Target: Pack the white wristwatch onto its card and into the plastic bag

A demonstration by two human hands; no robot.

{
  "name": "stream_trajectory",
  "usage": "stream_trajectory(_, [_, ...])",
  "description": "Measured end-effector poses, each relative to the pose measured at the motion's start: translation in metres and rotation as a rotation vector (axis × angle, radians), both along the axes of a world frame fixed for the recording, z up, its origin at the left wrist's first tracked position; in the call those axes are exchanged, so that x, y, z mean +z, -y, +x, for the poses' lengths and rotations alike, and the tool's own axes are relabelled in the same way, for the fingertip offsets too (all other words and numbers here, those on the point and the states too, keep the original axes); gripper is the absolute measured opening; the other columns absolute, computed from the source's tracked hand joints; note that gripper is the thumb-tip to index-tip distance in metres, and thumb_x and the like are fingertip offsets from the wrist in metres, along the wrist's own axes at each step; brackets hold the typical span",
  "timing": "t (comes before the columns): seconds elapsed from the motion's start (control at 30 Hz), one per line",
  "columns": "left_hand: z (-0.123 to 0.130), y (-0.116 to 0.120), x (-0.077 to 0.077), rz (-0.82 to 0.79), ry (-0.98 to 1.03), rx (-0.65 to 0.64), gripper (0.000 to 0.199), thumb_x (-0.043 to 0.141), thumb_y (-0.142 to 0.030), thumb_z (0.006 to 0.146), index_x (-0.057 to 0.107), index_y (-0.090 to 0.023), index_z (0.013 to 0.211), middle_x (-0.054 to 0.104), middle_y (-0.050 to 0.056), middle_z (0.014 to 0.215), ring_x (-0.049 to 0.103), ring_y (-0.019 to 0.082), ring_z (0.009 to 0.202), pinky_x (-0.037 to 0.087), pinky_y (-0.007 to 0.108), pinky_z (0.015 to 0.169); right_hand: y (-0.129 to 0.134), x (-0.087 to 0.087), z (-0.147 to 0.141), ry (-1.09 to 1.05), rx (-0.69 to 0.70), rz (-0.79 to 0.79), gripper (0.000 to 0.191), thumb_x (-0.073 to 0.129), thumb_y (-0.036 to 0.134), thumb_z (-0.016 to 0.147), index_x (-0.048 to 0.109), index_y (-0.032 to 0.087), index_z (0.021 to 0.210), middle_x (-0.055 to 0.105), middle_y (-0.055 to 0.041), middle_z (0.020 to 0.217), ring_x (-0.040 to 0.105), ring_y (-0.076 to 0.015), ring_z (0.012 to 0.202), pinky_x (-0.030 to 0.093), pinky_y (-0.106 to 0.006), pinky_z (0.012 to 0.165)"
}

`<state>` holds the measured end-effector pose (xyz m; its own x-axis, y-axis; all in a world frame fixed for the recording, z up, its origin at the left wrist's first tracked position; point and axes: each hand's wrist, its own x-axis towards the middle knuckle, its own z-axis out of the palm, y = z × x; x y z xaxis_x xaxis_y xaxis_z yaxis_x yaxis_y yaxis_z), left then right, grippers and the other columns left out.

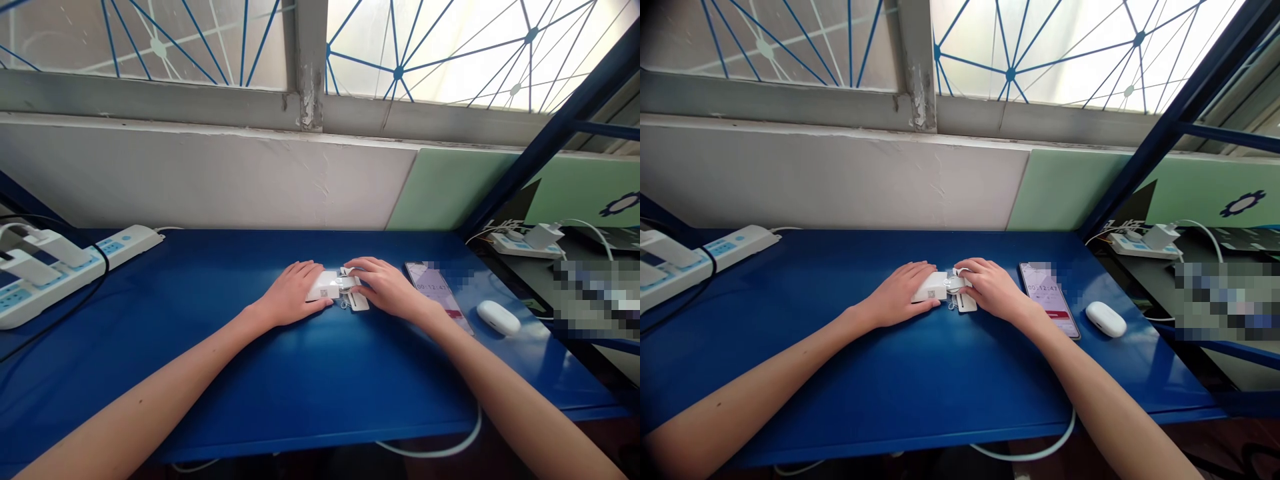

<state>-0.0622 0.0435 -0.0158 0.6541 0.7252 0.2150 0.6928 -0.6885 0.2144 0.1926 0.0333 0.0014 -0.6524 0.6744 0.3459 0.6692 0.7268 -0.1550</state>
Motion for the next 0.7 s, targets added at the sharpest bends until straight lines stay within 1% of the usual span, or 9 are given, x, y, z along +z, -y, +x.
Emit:
stream_trajectory(0.2, [0.0,-0.001,-0.001,-0.005,-0.008,-0.002,0.065,0.045,-0.063,0.091,0.046,-0.015,0.135,0.051,0.015,0.14,0.044,0.032,0.132,0.032,0.045,0.11,0.0,0.01,0.013,0.02,-0.001,-0.052,0.024,0.052,0.027,0.094,0.067,0.021,0.113,0.066,-0.0088,0.121,0.06,-0.0284,0.114,0.051,-0.046,0.094])
stream_trajectory(0.3, [0.0,-0.001,0.0,-0.012,-0.01,-0.001,0.065,0.044,-0.063,0.091,0.045,-0.015,0.135,0.051,0.014,0.14,0.044,0.032,0.132,0.032,0.045,0.11,-0.001,0.014,0.02,0.034,-0.027,-0.124,0.026,0.052,0.03,0.094,0.066,0.021,0.114,0.065,-0.0088,0.122,0.061,-0.0289,0.111,0.052,-0.046,0.093])
stream_trajectory(0.4, [0.0,0.0,0.0,-0.016,-0.015,0.0,0.067,0.043,-0.063,0.091,0.044,-0.014,0.137,0.05,0.015,0.141,0.043,0.032,0.133,0.031,0.046,0.111,-0.003,0.012,0.023,0.062,-0.05,-0.211,0.029,0.05,0.032,0.095,0.065,0.02,0.116,0.064,-0.0093,0.126,0.063,-0.0288,0.109,0.053,-0.044,0.092])
stream_trajectory(0.47, [0.0,0.0,0.0,-0.019,-0.021,0.002,0.068,0.044,-0.063,0.091,0.044,-0.013,0.137,0.049,0.015,0.142,0.042,0.032,0.133,0.03,0.046,0.111,-0.004,0.009,0.023,0.087,-0.054,-0.252,0.032,0.049,0.035,0.095,0.065,0.019,0.118,0.063,-0.0099,0.128,0.062,-0.0294,0.113,0.052,-0.044,0.095])
stream_trajectory(0.53, [0.001,0.0,0.0,-0.02,-0.024,0.004,0.069,0.044,-0.063,0.091,0.044,-0.013,0.138,0.049,0.015,0.143,0.041,0.032,0.134,0.029,0.046,0.112,-0.003,0.007,0.022,0.097,-0.066,-0.263,0.039,0.048,0.039,0.095,0.062,0.018,0.124,0.062,-0.0115,0.131,0.059,-0.0305,0.118,0.049,-0.045,0.099])
stream_trajectory(0.63, [0.001,0.0,0.0,-0.015,-0.022,0.002,0.068,0.044,-0.063,0.092,0.044,-0.013,0.138,0.049,0.015,0.143,0.041,0.031,0.134,0.029,0.046,0.112,0.001,0.005,0.017,0.074,-0.081,-0.233,0.051,0.047,0.045,0.095,0.052,0.016,0.137,0.054,-0.015,0.14,0.051,-0.0312,0.128,0.045,-0.046,0.104])
stream_trajectory(0.7, [0.001,0.001,0.0,-0.013,-0.013,0.001,0.066,0.044,-0.062,0.092,0.044,-0.014,0.137,0.05,0.015,0.142,0.042,0.031,0.134,0.03,0.046,0.111,0.004,0.002,0.011,0.065,-0.066,-0.208,0.053,0.046,0.046,0.095,0.049,0.017,0.14,0.048,-0.0159,0.146,0.047,-0.0311,0.132,0.044,-0.046,0.105])
